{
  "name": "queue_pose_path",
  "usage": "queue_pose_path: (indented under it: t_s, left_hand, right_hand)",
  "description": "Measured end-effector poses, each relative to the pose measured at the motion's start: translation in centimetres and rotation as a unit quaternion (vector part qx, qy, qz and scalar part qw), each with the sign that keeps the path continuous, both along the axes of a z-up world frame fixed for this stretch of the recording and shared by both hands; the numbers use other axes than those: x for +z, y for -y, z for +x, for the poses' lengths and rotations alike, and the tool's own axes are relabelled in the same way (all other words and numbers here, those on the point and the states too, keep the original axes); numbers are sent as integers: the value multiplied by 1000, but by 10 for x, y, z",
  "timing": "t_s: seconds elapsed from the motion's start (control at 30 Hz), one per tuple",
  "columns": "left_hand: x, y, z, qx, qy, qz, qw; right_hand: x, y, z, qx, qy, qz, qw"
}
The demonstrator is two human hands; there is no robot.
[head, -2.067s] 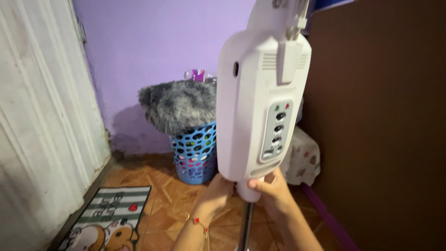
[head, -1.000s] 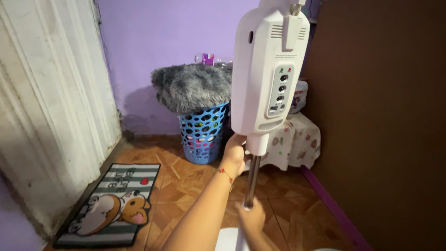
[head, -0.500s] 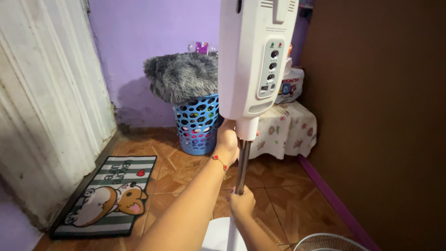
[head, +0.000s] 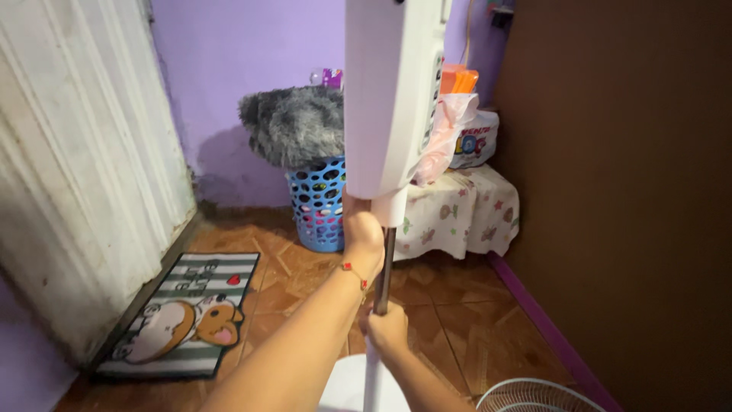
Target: The person disassembles a white standing electric fan by removing the motor housing, detaching the pole from the base, and unscrewing the base cap. The components are placed on the floor.
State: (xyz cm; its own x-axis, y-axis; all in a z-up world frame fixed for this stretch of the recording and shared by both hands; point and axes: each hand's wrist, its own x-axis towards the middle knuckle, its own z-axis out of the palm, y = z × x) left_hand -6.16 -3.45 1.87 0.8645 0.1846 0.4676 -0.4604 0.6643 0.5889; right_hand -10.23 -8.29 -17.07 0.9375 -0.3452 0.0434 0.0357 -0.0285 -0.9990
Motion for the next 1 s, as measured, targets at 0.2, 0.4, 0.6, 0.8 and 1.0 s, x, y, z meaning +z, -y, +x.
queue_pose_path:
  t_s: [0.2,0.4,0.6,0.8,1.0]
  left_hand:
    - [0,-5,-16,116,-4,5,993]
    - [-13,-8,-11,128,-3,-6,992]
    - [-17,-6,-9,144,4,12,990]
    - [-24,-2,-11,167,8,37,985]
    - [-22,-3,-6,108,15,-7,994]
  right_hand:
    - [-1,-1,2,94,4,-13,996]
    - [-9,-1,8,138,-2,-6,990]
    - [-13,5,17,171,-1,-6,985]
    - [-21,7,26,184,-18,-4,983]
    - [-33,12,39,218,-28,-3,976]
